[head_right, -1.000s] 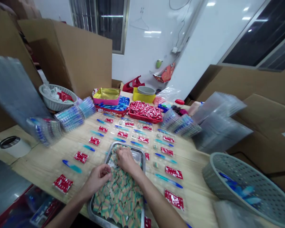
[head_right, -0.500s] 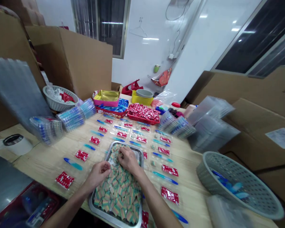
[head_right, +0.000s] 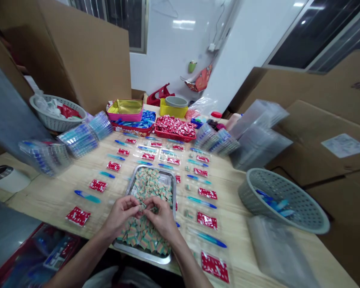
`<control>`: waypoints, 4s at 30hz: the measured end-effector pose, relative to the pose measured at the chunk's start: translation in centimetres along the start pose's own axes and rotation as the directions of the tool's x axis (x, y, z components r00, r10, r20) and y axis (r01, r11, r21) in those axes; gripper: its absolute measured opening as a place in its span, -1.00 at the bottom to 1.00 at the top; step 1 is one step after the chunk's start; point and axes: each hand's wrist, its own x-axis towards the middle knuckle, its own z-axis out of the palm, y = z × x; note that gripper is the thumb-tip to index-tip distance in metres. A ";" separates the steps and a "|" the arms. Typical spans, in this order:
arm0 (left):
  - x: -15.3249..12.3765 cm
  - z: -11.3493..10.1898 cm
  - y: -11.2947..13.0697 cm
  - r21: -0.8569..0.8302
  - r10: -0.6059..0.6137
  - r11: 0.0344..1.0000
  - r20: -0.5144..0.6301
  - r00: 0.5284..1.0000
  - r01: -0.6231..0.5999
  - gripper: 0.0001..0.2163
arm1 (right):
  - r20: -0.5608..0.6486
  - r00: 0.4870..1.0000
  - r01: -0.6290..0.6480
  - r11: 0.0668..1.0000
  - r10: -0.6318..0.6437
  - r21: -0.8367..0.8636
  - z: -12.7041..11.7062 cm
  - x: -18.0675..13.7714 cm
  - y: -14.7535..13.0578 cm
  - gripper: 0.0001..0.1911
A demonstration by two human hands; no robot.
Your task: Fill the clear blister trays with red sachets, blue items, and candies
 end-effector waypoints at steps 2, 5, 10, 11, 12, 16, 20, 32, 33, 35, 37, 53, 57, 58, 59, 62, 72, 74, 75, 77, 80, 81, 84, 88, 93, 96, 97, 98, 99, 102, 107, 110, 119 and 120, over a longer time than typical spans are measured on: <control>-0.2 -0.2 -0.3 -0.037 -0.034 0.999 0.007 0.999 0.035 -0.83 | -0.007 0.999 -0.036 0.999 0.036 -0.017 0.2 -0.3 0.1 -0.89; -0.4 -0.4 -0.5 -0.085 -0.062 0.994 0.014 0.998 0.063 -0.82 | -0.038 0.998 -0.062 0.992 0.058 -0.112 0.4 -0.5 -0.1 -0.85; -0.7 -0.6 -0.4 -0.179 -0.080 0.981 -0.001 0.997 0.078 -0.81 | -0.007 0.999 -0.053 0.998 0.053 0.043 0.5 -0.6 -0.2 -0.86; -0.7 -0.5 -0.3 -0.184 -0.082 0.980 -0.007 0.997 0.079 -0.81 | 0.004 0.998 -0.062 0.992 0.062 0.110 0.5 -0.6 -0.1 -0.87; -0.8 -0.4 -0.3 -0.184 -0.083 0.980 -0.015 0.996 0.079 -0.81 | 0.005 0.997 -0.072 0.984 0.073 0.163 0.5 -0.6 -0.1 -0.87; -0.9 0.2 -0.1 -0.196 -0.089 0.978 -0.095 0.991 0.069 -0.81 | -0.089 0.992 -0.063 0.971 0.085 0.232 0.6 -0.7 0.0 -0.87; -1.2 0.8 0.0 -0.233 -0.094 0.971 -0.174 0.980 0.051 -0.84 | -0.194 0.981 0.018 0.982 0.020 0.189 1.2 -0.8 0.0 -0.93; -1.6 1.0 -0.1 -0.239 -0.111 0.969 -0.189 0.976 0.064 -0.82 | -0.265 0.964 0.021 0.999 -0.012 0.033 1.5 -2.5 0.4 -0.97; -1.7 1.1 -0.1 -0.235 -0.112 0.970 -0.190 0.975 0.066 -0.83 | -0.265 0.964 0.022 1.000 -0.016 0.020 1.4 -2.7 0.4 -0.97; -1.8 1.3 -0.2 -0.224 -0.114 0.972 -0.190 0.975 0.070 -0.83 | -0.265 0.964 0.021 1.000 -0.018 0.008 1.4 -3.0 0.3 -0.97; -1.8 1.5 -0.2 -0.217 -0.117 0.973 -0.182 0.976 0.076 -0.83 | -0.272 0.962 0.019 1.000 -0.015 0.013 1.5 -3.2 0.1 -0.97; -2.0 1.8 -0.5 -0.090 -0.064 0.995 -0.188 0.980 0.048 -0.84 | -0.335 0.923 -0.048 0.920 0.190 0.389 1.6 -3.6 -0.7 -0.81; -2.5 2.3 -0.3 -0.147 -0.043 0.989 -0.188 0.981 0.015 -0.85 | -0.415 0.887 -0.025 0.919 0.202 0.393 3.4 -3.0 -0.5 -0.82; -2.6 2.3 -0.3 -0.138 -0.034 0.990 -0.191 0.981 0.007 -0.84 | -0.415 0.886 -0.026 0.915 0.207 0.402 3.6 -2.9 -0.5 -0.81; -2.6 2.2 -0.3 -0.119 -0.020 0.993 -0.198 0.980 -0.004 -0.84 | -0.403 0.889 -0.033 0.910 0.216 0.414 3.7 -2.8 -0.4 -0.80; -2.7 2.0 -0.6 -0.061 0.019 0.998 -0.233 0.972 -0.034 -0.85 | -0.330 0.911 -0.084 0.895 0.246 0.438 3.7 -2.8 -0.5 -0.73; -2.2 0.5 -1.2 -0.020 -0.010 1.000 -0.261 0.965 0.005 -0.85 | -0.440 0.864 -0.099 0.940 0.244 0.326 2.5 -3.0 -0.5 -0.80; -2.2 0.5 -1.3 -0.023 -0.011 1.000 -0.264 0.964 0.005 -0.86 | -0.370 0.892 -0.114 0.920 0.262 0.375 2.9 -3.1 -0.7 -0.81; -2.3 0.6 -1.3 -0.025 -0.010 1.000 -0.264 0.965 0.004 -0.87 | -0.344 0.900 -0.118 0.909 0.268 0.399 3.2 -3.1 -0.8 -0.82; -2.5 0.8 -1.2 -0.039 -0.007 0.999 -0.261 0.965 -0.003 -0.88 | -0.332 0.905 -0.117 0.905 0.266 0.408 3.6 -3.1 -0.9 -0.82; -2.8 1.2 -0.8 -0.074 -0.012 0.997 -0.255 0.967 -0.007 -0.89 | -0.360 0.904 -0.115 0.942 0.231 0.315 4.0 -3.0 -0.6 -0.81; -2.9 1.3 -0.6 -0.084 -0.015 0.996 -0.251 0.968 -0.006 -0.89 | -0.357 0.906 -0.122 0.950 0.225 0.288 4.0 -3.0 -0.5 -0.81; -3.2 1.4 -0.4 -0.083 -0.013 0.997 -0.233 0.972 -0.006 -0.87 | -0.328 0.921 -0.127 0.958 0.210 0.257 4.0 -3.1 -0.2 -0.83; -3.3 0.9 -0.7 -0.063 -0.024 0.998 -0.236 0.972 0.009 -0.87 | -0.258 0.961 -0.073 0.993 0.095 0.096 3.7 -3.2 -0.5 -0.88; -3.0 -0.3 -1.0 -0.047 -0.042 0.998 -0.292 0.955 0.030 -0.83 | -0.158 0.983 0.067 0.980 -0.097 -0.185 2.5 -1.6 -1.2 -0.85; -2.8 -1.0 -0.9 -0.030 -0.033 0.999 -0.304 0.952 0.025 -0.83 | -0.047 0.977 0.164 0.869 -0.209 -0.466 1.7 0.3 -1.5 -0.78; -2.7 -1.1 -0.8 -0.026 -0.032 0.999 -0.303 0.952 0.026 -0.83 | 0.019 0.977 0.186 0.810 -0.212 -0.555 1.5 1.0 -1.5 -0.76; -2.6 -1.3 -0.7 -0.024 -0.031 0.999 -0.303 0.953 0.025 -0.83 | 0.086 0.977 0.205 0.749 -0.195 -0.630 1.4 1.6 -1.6 -0.73; -2.6 -1.4 -0.7 -0.024 -0.030 0.999 -0.304 0.952 0.024 -0.84 | 0.143 0.976 0.219 0.694 -0.166 -0.686 1.2 2.1 -1.6 -0.72; -2.5 -1.8 -0.7 -0.014 -0.021 1.000 -0.314 0.949 0.018 -0.86 | 0.210 0.972 0.226 0.639 -0.102 -0.735 0.9 3.1 -1.5 -0.75; -2.7 -2.4 -1.1 0.019 -0.009 1.000 -0.276 0.961 0.014 -0.88 | 0.214 0.975 0.162 0.842 -0.057 -0.515 0.3 3.9 -1.5 -0.78; -2.8 -2.6 -1.4 0.014 -0.004 1.000 -0.288 0.958 0.008 -0.88 | 0.279 0.960 0.147 0.898 -0.029 -0.414 0.8 4.5 -1.5 -0.80; -2.6 -2.7 -1.5 0.029 0.015 1.000 -0.286 0.958 -0.008 -0.90 | 0.317 0.947 0.263 0.703 -0.056 -0.661 2.2 4.3 -1.6 -0.82; -2.5 -2.7 -1.4 0.033 0.016 0.999 -0.289 0.957 -0.006 -0.90 | 0.310 0.949 0.253 0.722 -0.056 -0.643 2.0 4.2 -1.6 -0.82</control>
